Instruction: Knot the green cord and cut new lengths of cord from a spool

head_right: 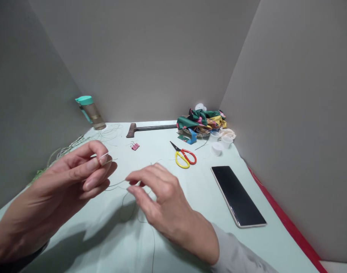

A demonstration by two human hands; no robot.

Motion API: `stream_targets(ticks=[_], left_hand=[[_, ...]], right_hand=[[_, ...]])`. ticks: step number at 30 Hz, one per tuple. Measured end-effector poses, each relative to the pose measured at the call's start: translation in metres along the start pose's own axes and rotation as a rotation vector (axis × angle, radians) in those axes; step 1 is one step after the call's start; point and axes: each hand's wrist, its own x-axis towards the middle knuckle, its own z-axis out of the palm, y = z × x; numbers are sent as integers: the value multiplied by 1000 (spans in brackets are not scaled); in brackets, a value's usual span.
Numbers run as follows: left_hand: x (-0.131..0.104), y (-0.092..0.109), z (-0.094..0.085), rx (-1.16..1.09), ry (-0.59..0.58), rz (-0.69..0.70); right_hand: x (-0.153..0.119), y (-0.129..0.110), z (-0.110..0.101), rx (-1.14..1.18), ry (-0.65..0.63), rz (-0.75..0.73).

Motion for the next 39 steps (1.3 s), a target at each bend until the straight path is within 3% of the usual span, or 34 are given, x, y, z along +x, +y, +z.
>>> stream_targets(ticks=[5, 10, 16, 22, 28, 35, 39], left_hand=[[-5, -1, 5, 61, 2, 18], [-6, -4, 6, 99, -5, 56], [-5, -13, 3, 253, 2, 149], [-6, -20, -2, 489, 83, 254], [-3, -15, 4, 505, 128, 179], [-2, -10, 6, 540, 129, 63], [0, -9, 3, 546, 119, 68]], right_hand=[[24, -27, -17, 167, 105, 118], [32, -42, -7, 468, 129, 217], [29, -35, -8, 545, 176, 246], [30, -26, -18, 586, 166, 347], [31, -22, -20, 875, 127, 341], [33, -20, -22, 780, 236, 313], [35, -19, -22, 759, 278, 298]])
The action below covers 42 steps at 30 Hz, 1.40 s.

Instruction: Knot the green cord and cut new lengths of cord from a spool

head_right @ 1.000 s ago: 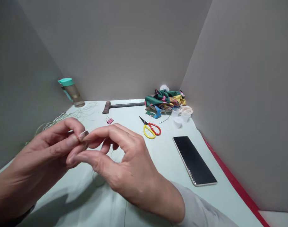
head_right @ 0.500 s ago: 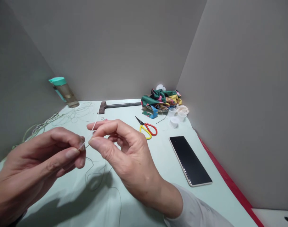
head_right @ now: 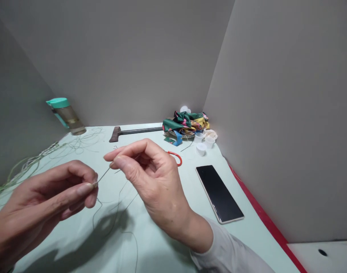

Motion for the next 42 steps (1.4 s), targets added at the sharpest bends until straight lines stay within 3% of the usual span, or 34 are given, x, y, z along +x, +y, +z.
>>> stream_targets(ticks=[9, 12, 15, 20, 22, 25, 31, 39, 42], left_hand=[[13, -11, -11, 18, -132, 48], [16, -7, -15, 167, -83, 116], [15, 3, -13, 114, -43, 123], [15, 3, 2, -147, -284, 100], [16, -2, 6, -202, -318, 73], [16, -5, 8, -248, -213, 23], [13, 1, 11, -240, -80, 75], [2, 0, 12, -246, 50, 178], [3, 1, 14, -281, 56, 154]], right_hand=[[-2, -8, 0, -236, -41, -8], [-4, -7, -1, -360, -114, -82], [-7, -6, -1, -529, -194, -118], [-10, -5, -2, -647, -241, -196], [-9, -5, -2, -632, -242, -205], [-7, -5, -3, -640, -253, -285], [-6, -2, -5, -722, -228, -405], [-8, -2, -6, -528, -144, -224], [-8, -3, -7, -505, -149, -201]])
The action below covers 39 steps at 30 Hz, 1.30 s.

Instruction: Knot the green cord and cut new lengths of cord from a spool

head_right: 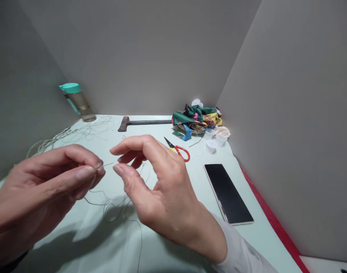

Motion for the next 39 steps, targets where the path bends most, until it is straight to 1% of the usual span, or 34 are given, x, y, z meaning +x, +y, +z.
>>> stream_targets(ticks=[3, 5, 9, 13, 18, 23, 27, 30, 34, 39], left_hand=[[6, 0, 4, -56, 16, -52], [10, 0, 6, -58, 27, -48], [11, -2, 5, -11, 54, 5], [4, -8, -3, 94, 80, 76], [-4, -15, -10, 205, 57, 140], [-1, -14, -6, 156, 76, 129], [7, -9, -3, 109, 86, 120], [11, -8, -2, 87, 77, 113], [7, -11, -5, 88, 68, 107], [-1, -14, -7, 150, 64, 116]], right_hand=[[0, -1, -2, 21, -1, 23], [1, -3, -3, 38, -2, 46], [1, -8, -4, 27, 31, 34], [2, -8, -2, 13, 51, 22], [1, -5, 2, 49, 46, -46], [2, -3, 3, -24, 11, -93], [3, -1, 4, -1, -11, -135], [4, 0, 6, -3, 5, -130], [3, 1, 7, -28, 26, -114], [2, 0, 8, -20, 37, -92]])
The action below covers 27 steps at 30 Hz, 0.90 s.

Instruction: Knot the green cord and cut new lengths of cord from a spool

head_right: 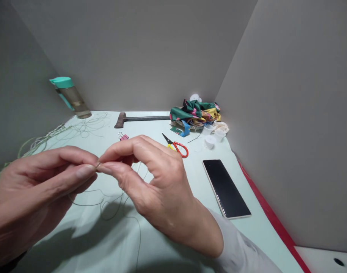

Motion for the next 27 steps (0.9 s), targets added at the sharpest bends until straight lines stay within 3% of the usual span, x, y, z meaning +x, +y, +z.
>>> stream_targets(ticks=[27], left_hand=[[-7, -7, -11, 74, -53, 19]], right_hand=[[0, -1, -4, 21, -62, 69]])
